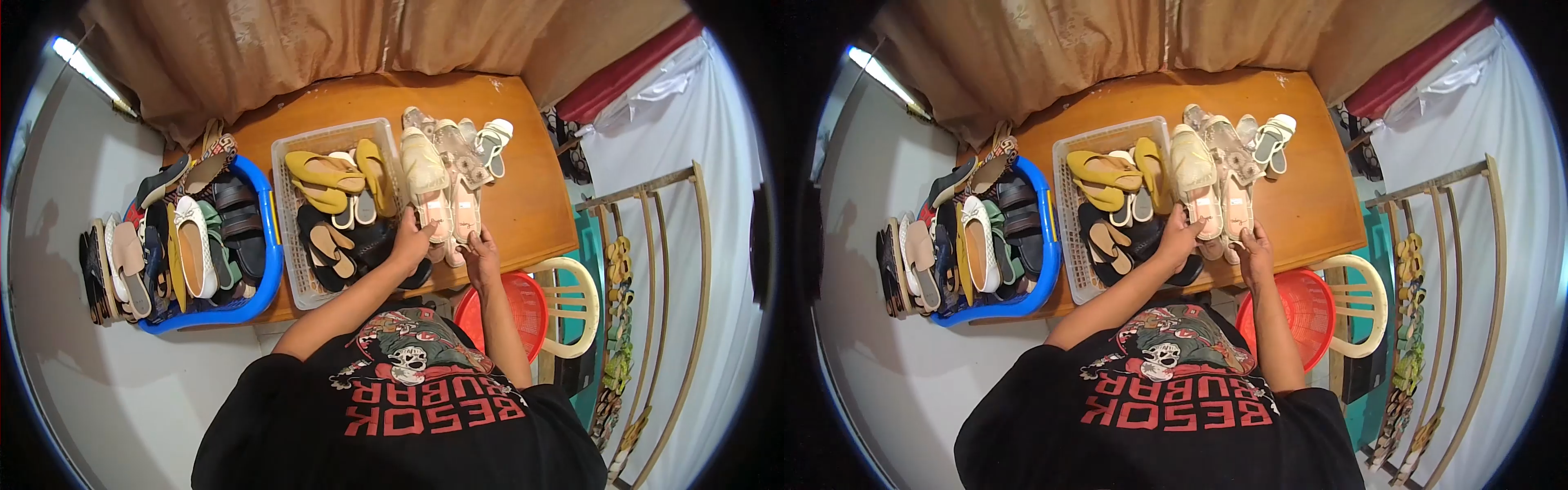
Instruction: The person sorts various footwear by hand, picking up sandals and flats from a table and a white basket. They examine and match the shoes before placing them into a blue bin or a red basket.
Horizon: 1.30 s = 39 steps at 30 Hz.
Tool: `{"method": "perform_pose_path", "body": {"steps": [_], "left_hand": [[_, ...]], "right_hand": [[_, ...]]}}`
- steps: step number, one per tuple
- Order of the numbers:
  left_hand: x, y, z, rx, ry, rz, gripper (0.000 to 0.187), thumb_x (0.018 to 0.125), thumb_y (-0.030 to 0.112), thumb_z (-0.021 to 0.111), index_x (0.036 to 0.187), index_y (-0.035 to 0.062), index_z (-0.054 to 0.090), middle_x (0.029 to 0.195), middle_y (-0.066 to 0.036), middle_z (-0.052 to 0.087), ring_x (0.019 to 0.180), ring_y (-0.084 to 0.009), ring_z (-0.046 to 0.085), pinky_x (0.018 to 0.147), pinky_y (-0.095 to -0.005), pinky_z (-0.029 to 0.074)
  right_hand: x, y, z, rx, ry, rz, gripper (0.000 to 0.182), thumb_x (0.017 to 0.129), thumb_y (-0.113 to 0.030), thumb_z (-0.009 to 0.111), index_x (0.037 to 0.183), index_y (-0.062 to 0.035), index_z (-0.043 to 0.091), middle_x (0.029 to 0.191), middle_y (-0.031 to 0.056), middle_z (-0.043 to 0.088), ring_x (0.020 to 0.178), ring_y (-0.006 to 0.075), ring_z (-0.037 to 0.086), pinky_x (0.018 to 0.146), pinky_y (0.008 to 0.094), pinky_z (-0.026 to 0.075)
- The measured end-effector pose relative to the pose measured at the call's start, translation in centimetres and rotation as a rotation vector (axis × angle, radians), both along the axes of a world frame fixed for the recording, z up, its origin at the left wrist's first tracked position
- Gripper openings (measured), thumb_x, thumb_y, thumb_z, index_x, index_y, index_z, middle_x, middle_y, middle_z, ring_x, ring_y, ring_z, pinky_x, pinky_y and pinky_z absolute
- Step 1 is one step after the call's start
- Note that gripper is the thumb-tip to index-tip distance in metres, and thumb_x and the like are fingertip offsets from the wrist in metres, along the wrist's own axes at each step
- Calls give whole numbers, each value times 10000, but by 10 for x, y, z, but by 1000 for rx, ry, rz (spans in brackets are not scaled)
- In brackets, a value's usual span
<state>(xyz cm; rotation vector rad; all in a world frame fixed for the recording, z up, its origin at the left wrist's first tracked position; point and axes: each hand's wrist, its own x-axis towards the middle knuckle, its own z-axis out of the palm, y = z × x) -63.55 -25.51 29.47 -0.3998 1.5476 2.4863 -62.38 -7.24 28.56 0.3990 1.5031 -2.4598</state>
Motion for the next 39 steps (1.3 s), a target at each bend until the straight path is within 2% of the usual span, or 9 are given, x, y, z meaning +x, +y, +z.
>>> {"method": "perform_pose_path", "body": {"steps": [7,8,13,21,24,27,32,35,39], "left_hand": [[3,89,-27,-379,42,-240,560,861,-23,578,1375,-31,355,1256,-205,568,1163,-280,558,1019,-343,409],[5,102,-37,-526,117,-281,657,857,70,612,1398,-82,270,1347,-333,475,1212,-451,522,1088,-437,359],[9,160,-54,-185,-288,-449,536,853,-17,482,1354,-64,298,1332,-284,437,1133,-424,574,849,-478,575],[-6,201,-133,-103,-428,-287,474,860,-23,485,1320,-28,372,1199,-228,545,904,-360,649,592,-442,604],[-20,188,-127,-201,-672,-515,549,883,3,571,1402,79,411,1307,-136,524,1098,-265,560,775,-385,535],[-11,192,-126,-80,-459,-359,584,922,137,577,1453,88,340,1334,-100,508,1078,-204,519,766,-328,476],[-3,167,-81,-173,-336,-418,597,955,193,524,1494,160,269,1324,-75,525,1049,-165,528,760,-280,469],[19,136,-43,-4,-360,-558,626,986,273,535,1543,201,259,1324,-82,553,1070,-173,554,832,-311,470],[63,85,11,239,-228,-554,603,1018,296,506,1556,151,274,1352,-151,560,1187,-210,579,961,-333,471]], "right_hand": [[37,92,-28,-75,-13,-247,308,993,-231,581,1255,-70,560,1020,55,666,832,172,638,718,304,518],[43,104,-35,-86,-11,-248,308,993,-231,581,1255,-70,560,1020,55,666,832,172,638,718,304,518],[59,162,-80,10,-82,-295,348,1004,-186,555,1311,-22,547,966,63,682,699,149,634,605,265,505],[25,203,-121,247,-182,-102,298,974,-83,550,1264,-31,591,941,64,679,640,146,602,590,243,492],[12,204,-147,441,-148,-164,369,902,14,564,1270,1,572,929,94,666,645,165,616,591,259,510],[2,228,-216,651,-133,-154,751,780,33,690,1463,-7,380,1380,175,383,1159,283,521,780,307,543],[16,183,-138,603,-135,-162,882,764,18,706,1508,18,232,1462,226,191,1257,340,423,880,351,519],[24,167,-136,1341,28,-224,936,743,-17,718,1522,-25,200,1469,300,165,1347,417,276,1090,471,313],[19,144,-85,1290,108,-329,857,748,-31,713,1484,-30,273,1489,271,189,1351,444,249,1131,539,177]]}}
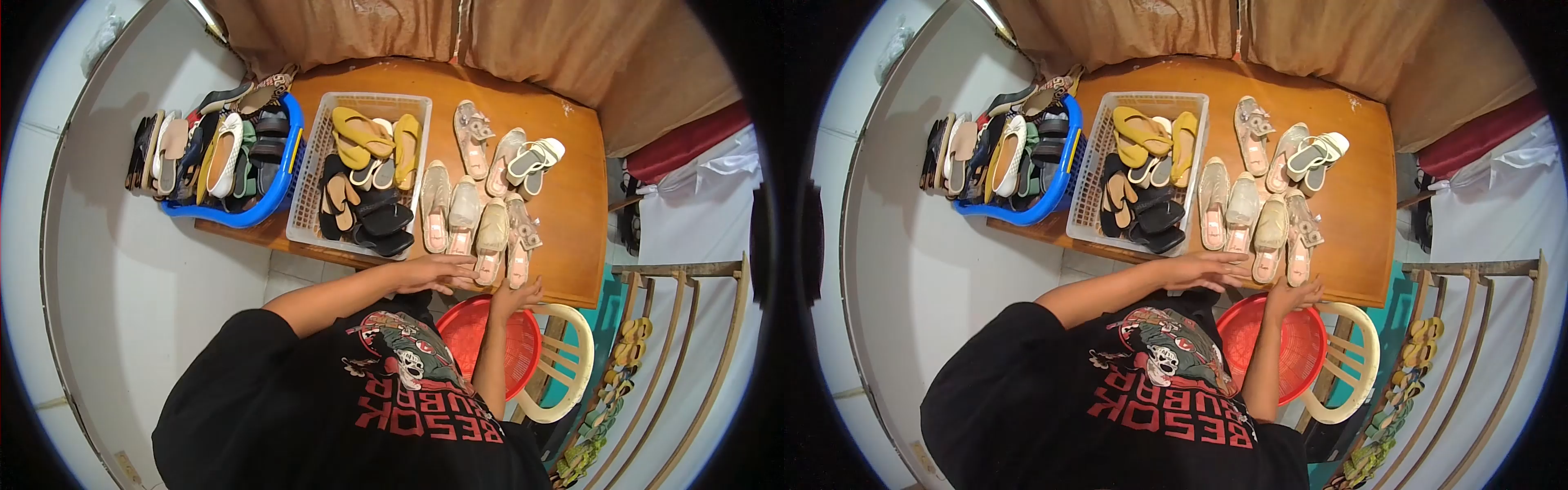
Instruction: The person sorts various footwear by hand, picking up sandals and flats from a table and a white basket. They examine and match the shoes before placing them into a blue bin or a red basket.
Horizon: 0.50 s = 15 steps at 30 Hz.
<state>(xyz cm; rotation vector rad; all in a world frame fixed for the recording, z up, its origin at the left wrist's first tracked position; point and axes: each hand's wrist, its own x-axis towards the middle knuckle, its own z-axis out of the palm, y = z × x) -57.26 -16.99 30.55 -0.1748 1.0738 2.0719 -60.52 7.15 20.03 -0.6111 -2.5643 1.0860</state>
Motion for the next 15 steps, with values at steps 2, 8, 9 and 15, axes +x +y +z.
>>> {"method": "perform_pose_path", "body": {"steps": [2,8,9,15], "left_hand": [[18,-30,37,15,45,84,576,1021,277,498,1533,102,302,1334,-171,572,1206,-229,582,986,-343,472],[43,-129,41,-281,199,647,444,996,201,500,1393,9,445,1158,-153,661,1063,-238,656,928,-315,527],[42,-147,35,-346,208,667,435,991,199,503,1381,12,455,1131,-144,667,1041,-225,658,915,-306,528],[41,-200,-36,-1157,558,136,609,897,245,646,1401,0,407,1171,-168,585,1035,-287,617,903,-375,501]], "right_hand": [[-7,-7,19,-15,67,101,791,765,-48,697,1458,-39,317,1478,265,217,1354,425,259,1120,522,211],[-44,-46,31,-248,57,597,365,840,-51,628,1203,-42,587,1201,161,551,1096,257,531,916,356,443],[-44,-63,43,-316,-54,643,312,853,-53,624,1165,-48,612,1130,125,602,999,227,578,869,342,463],[-23,-168,80,-511,-386,1001,234,957,-205,609,1085,-9,606,919,110,635,809,178,578,733,320,473]]}}
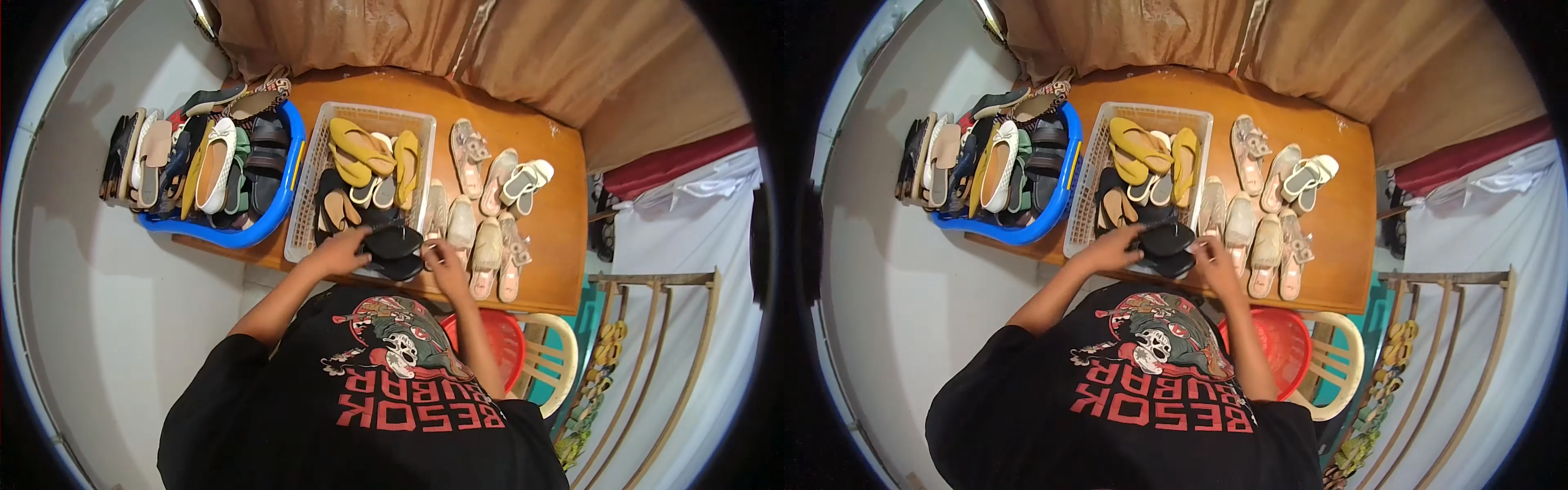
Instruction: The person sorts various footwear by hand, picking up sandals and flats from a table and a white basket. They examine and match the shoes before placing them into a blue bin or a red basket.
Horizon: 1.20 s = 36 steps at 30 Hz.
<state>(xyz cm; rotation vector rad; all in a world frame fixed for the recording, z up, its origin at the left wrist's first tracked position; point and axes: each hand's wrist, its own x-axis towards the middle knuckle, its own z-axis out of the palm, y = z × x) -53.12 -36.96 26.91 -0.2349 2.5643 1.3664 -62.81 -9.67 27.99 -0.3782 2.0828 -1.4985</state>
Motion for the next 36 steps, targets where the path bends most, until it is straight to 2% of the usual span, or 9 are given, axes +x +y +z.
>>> {"method": "perform_pose_path", "body": {"steps": [2,6,8,16,19,23,26,30,36], "left_hand": [[1,9,-1,-266,-30,-323,678,862,281,679,1415,17,389,1209,-238,535,1093,-392,560,944,-464,464],[-12,12,-3,-243,-45,-314,706,839,312,706,1417,48,397,1221,-263,498,1166,-441,495,982,-467,444],[-19,-8,-2,-170,-66,-403,728,827,325,731,1421,69,399,1228,-252,508,1190,-415,509,991,-448,444],[-28,-39,-7,73,-165,-525,675,838,315,744,1377,68,423,1190,-219,528,1168,-355,556,983,-414,446],[-22,-31,-21,181,-114,-340,543,846,270,740,1211,-1,443,1162,-213,496,1047,-319,588,906,-403,482],[-3,-29,-55,242,-146,-68,556,915,223,687,1283,-17,346,1067,-153,517,819,-184,571,755,-326,500],[-2,-39,-58,626,-378,79,549,913,215,688,1272,-25,350,1022,-155,573,828,-205,601,763,-339,499],[-7,-47,-65,717,-438,103,639,999,306,571,1421,-48,246,1068,-154,610,930,-212,645,827,-332,501],[-34,-35,-16,1042,-548,267,630,1031,534,368,1505,131,270,1186,-121,605,1081,-256,627,892,-439,553]], "right_hand": [[6,-29,1,264,253,100,383,932,-297,658,1057,59,589,948,203,609,857,258,598,770,357,478],[5,-47,23,179,-110,-51,554,866,-408,735,1095,78,604,973,176,662,887,215,635,779,325,505],[2,-59,56,227,-372,-120,520,869,-374,745,1121,62,614,981,130,681,833,174,639,756,302,526],[13,-67,5,104,-144,-297,333,834,-134,716,1075,71,612,929,117,695,795,160,660,724,296,538],[25,-72,14,3,-209,-466,253,794,-28,659,1029,60,627,898,87,695,771,134,647,689,279,534],[37,-63,21,47,-125,-545,215,761,-16,651,968,39,637,853,54,678,741,104,612,661,261,510],[44,-46,31,45,-151,-609,226,761,-31,665,976,28,630,853,41,670,748,103,609,682,266,511],[52,-20,60,-112,-107,-614,355,757,-56,683,1095,31,618,985,51,679,862,121,631,808,272,512],[63,7,85,-445,-199,-748,575,700,-108,703,1243,33,578,1061,61,672,945,146,640,870,285,512]]}}
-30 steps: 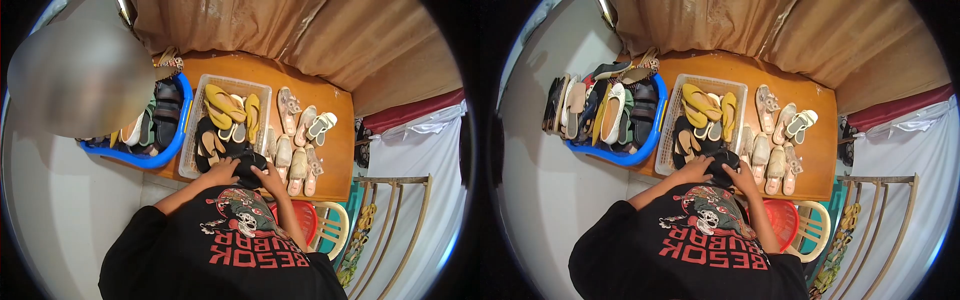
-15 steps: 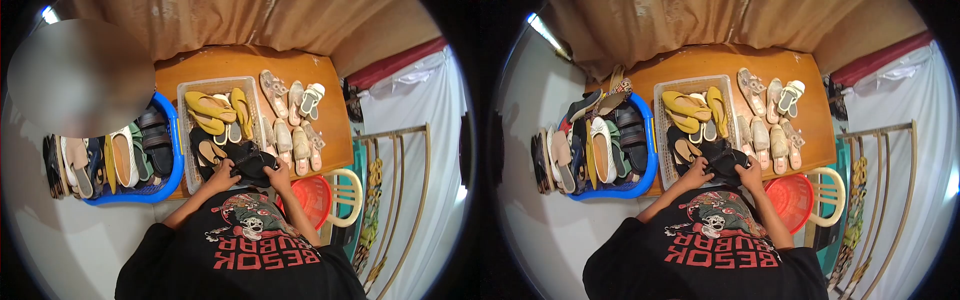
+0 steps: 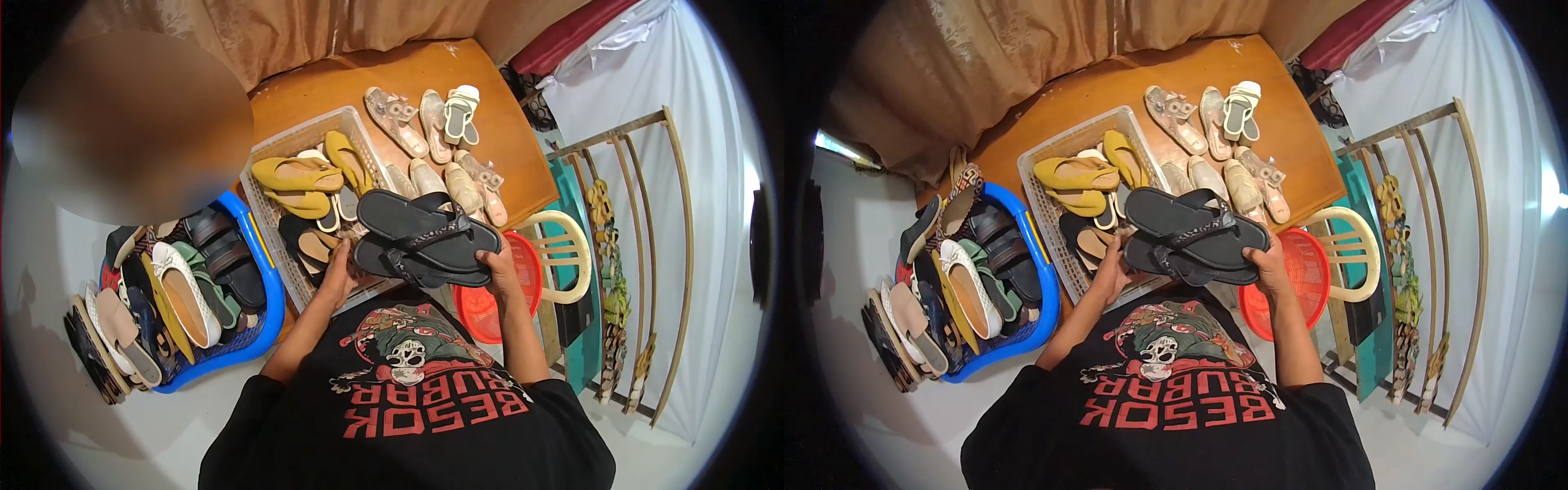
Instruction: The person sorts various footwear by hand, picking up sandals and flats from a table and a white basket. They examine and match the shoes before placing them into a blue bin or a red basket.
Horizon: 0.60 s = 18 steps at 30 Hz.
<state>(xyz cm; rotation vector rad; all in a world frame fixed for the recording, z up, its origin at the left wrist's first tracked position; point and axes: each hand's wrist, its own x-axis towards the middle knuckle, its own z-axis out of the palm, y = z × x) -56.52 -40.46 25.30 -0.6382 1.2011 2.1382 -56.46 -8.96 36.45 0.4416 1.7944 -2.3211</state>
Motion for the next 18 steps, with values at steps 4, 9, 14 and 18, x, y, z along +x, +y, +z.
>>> {"method": "perform_pose_path", "body": {"steps": [4,9,14,18], "left_hand": [[-7,5,20,472,27,-78,757,976,698,216,1455,139,392,1397,-126,529,1187,-309,596,916,-497,557],[-7,12,37,799,-20,124,880,896,800,262,1474,148,382,1414,-113,515,1237,-330,551,939,-545,525],[-15,2,45,724,-35,261,1046,778,918,276,1481,151,387,1442,-91,493,1285,-322,502,1018,-550,444],[-28,8,43,851,95,249,1113,758,918,351,1511,99,338,1522,-82,411,1358,-296,427,1143,-478,313]], "right_hand": [[9,-11,1,-34,6,-9,630,699,-129,728,1279,34,545,1122,78,657,995,169,636,919,302,498],[11,-16,-12,2,-52,111,632,740,-142,727,1317,26,529,1153,67,650,1033,150,619,943,295,477],[3,-14,-12,-59,-293,280,616,788,-93,713,1359,0,504,1218,63,629,1086,160,605,988,313,468],[-4,-24,-22,-182,-308,289,601,801,-14,712,1363,-14,499,1242,70,623,1122,177,602,1012,338,461]]}}
